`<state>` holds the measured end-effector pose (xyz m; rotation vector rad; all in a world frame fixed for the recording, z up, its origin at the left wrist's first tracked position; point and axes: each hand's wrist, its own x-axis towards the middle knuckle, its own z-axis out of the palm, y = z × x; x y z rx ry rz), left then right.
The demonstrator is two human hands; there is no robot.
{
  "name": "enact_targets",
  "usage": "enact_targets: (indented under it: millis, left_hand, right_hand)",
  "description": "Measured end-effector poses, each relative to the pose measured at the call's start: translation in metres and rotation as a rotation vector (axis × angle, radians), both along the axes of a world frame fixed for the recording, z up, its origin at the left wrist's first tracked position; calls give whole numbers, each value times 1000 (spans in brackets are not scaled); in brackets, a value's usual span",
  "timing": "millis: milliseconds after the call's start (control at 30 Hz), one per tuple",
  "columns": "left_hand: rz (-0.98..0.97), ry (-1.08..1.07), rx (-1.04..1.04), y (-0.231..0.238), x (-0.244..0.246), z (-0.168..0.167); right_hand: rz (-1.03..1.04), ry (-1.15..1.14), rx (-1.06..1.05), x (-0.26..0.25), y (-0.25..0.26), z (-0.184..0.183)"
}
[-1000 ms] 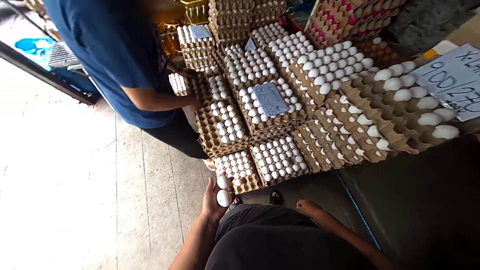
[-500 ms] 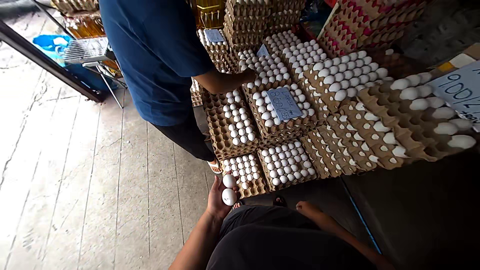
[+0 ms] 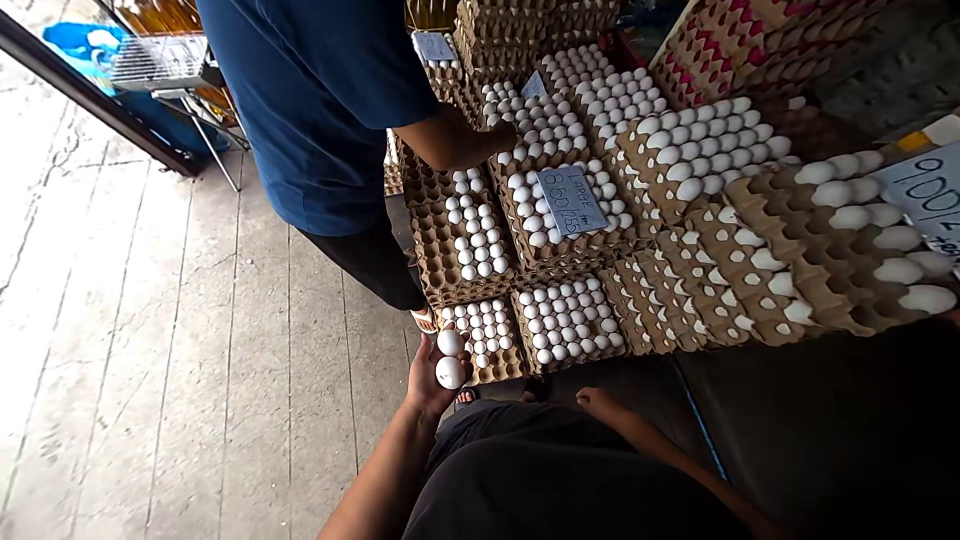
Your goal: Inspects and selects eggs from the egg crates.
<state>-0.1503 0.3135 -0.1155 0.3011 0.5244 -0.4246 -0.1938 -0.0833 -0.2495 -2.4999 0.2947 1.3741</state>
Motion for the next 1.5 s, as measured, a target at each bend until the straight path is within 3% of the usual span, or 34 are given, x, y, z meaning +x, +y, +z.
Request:
enact_targets:
  millis: [367,767,900,1033,1133,1500]
  left_hand:
    - [88,-116,12,-43,55,37]
    - [84,-68,150,-93,89,50]
    - [60,-11,209,-116,96,52]
    - [28,-20,207,-138,102,53]
    - [38,-14,224,-152,104,58]
    - [84,-112,306,-154,92,60]
  right_hand:
    - [104,-144,72,53,-10,38]
    - [-10,-271,181,71,-51,58]
    - [-23,-421,381,91,-27,104]
    - [158,-678,569,111,28,188]
    - [264,-851,582,116,61,224]
    - [280,-883,468,114,91,227]
